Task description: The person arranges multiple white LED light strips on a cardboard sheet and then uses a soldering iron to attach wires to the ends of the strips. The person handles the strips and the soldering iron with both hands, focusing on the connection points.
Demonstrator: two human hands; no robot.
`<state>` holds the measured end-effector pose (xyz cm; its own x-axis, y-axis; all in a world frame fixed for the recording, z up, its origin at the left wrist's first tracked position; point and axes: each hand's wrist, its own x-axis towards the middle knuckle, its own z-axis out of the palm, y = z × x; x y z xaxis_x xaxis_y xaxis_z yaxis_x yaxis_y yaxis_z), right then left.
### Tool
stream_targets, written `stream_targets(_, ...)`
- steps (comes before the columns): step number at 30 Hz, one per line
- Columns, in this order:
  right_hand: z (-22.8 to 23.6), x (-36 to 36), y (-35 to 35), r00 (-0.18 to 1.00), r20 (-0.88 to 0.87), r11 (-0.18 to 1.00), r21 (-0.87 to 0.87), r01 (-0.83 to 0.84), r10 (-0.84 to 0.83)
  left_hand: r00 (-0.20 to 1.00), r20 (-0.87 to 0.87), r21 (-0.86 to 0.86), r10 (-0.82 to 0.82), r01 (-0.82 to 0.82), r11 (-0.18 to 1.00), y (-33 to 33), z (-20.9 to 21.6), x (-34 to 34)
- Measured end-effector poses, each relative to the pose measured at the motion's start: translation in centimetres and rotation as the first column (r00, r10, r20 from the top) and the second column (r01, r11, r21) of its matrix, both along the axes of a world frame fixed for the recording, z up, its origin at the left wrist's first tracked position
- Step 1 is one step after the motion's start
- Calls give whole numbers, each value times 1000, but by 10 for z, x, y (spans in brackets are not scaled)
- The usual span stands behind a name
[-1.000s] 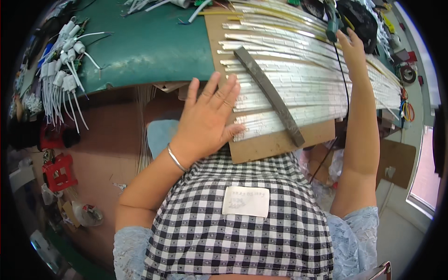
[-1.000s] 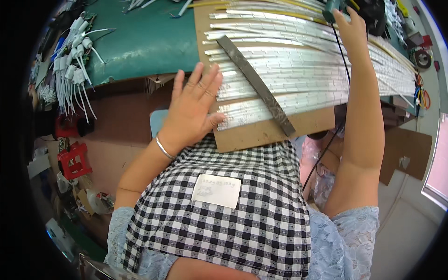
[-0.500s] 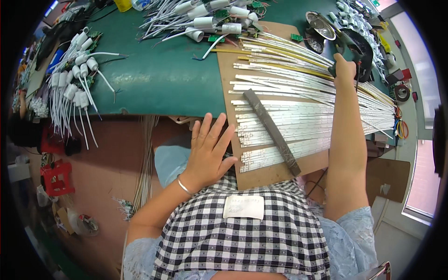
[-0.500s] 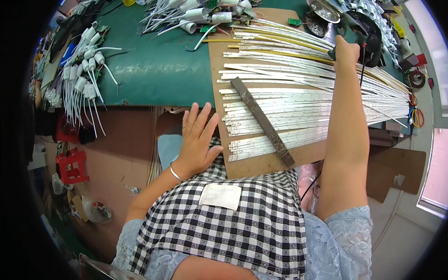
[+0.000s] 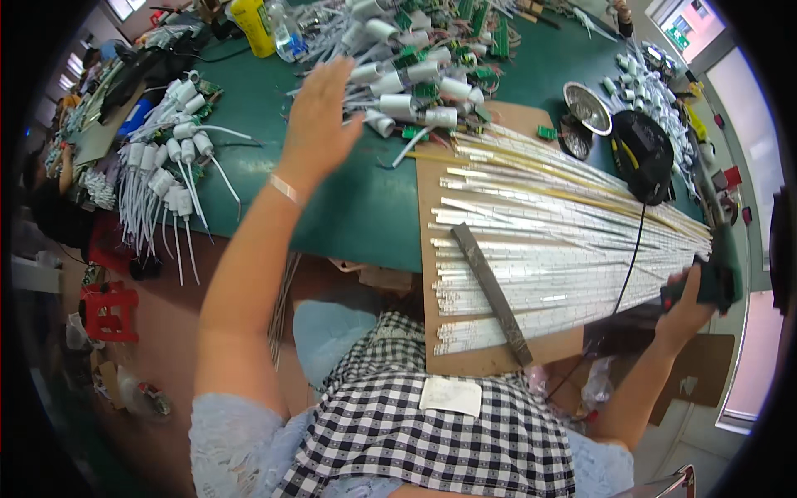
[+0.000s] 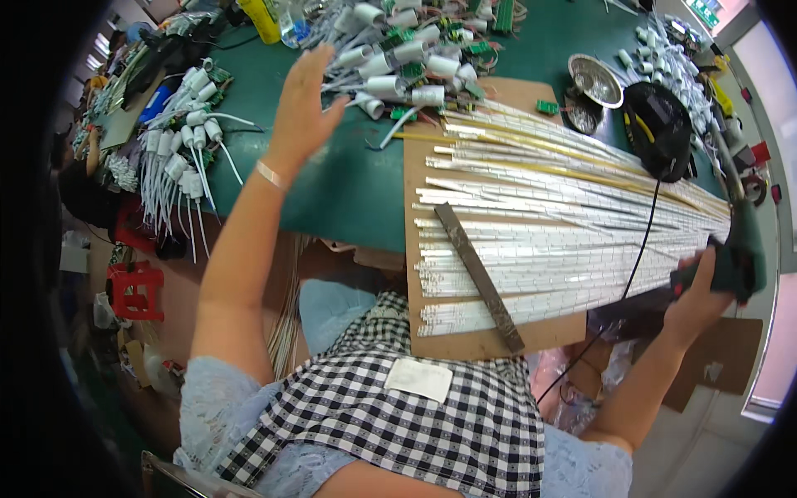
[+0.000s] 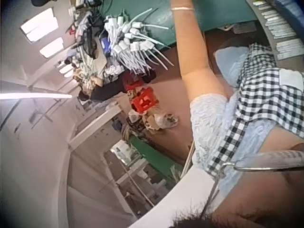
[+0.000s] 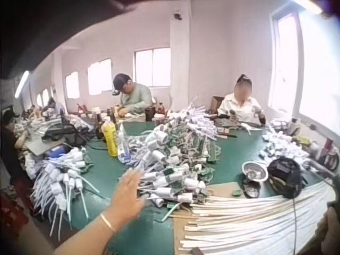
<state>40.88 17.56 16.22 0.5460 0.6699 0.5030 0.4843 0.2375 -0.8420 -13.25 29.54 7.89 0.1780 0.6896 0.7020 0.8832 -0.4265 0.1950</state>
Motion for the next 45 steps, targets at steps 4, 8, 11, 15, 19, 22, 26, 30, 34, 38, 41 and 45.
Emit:
stream_targets(4,-14,-7,-41,998,41,999,-26,47,-46,978,-127,-22,168,-172,985,112,17,-62)
stream_targets(8,-23,-20,-75,988,-29,989,-23,149,-150,925,-340,-142,171,-230,963,175,41,-65)
stream_targets(11,-29,-10,-90,987,-24,986,-52,157,-158,994,-61,-318,-93,69,945,207,44,-68)
stream_targets(15,-32,-15,-87,970,-172,985,-20,172,-172,974,163,-382,-156,209,900,208,52,-63)
stream_targets(19,-35,-18,-71,942,-322,995,5,103,-96,936,194,-273,-293,339,900,158,50,-35)
stream_targets(22,-41,-20,-61,939,-339,998,6,60,-54,983,7,-227,-181,178,957,108,41,-3)
stream_targets(26,-43,-34,-54,944,-328,999,-20,31,-36,980,-171,-77,-107,95,992,68,22,14)
stream_targets(30,-52,-40,-56,955,-291,998,-13,-61,54,951,-286,-13,-117,118,993,49,10,16)
stream_targets(34,-52,-47,-58,940,-318,989,-45,-142,121,902,-430,-96,-37,-5,995,40,17,9)
stream_targets(38,-51,-61,-85,940,-334,973,-185,-140,72,856,-512,-47,-67,50,998,2,44,6)
stream_targets(41,-49,-76,-112,898,-434,945,-261,-196,66,888,-374,-80,-266,255,964,-34,50,-1)
stream_targets(45,-61,-102,-120,778,-611,904,-234,-359,150,840,-287,-281,-461,387,878,-80,7,10)
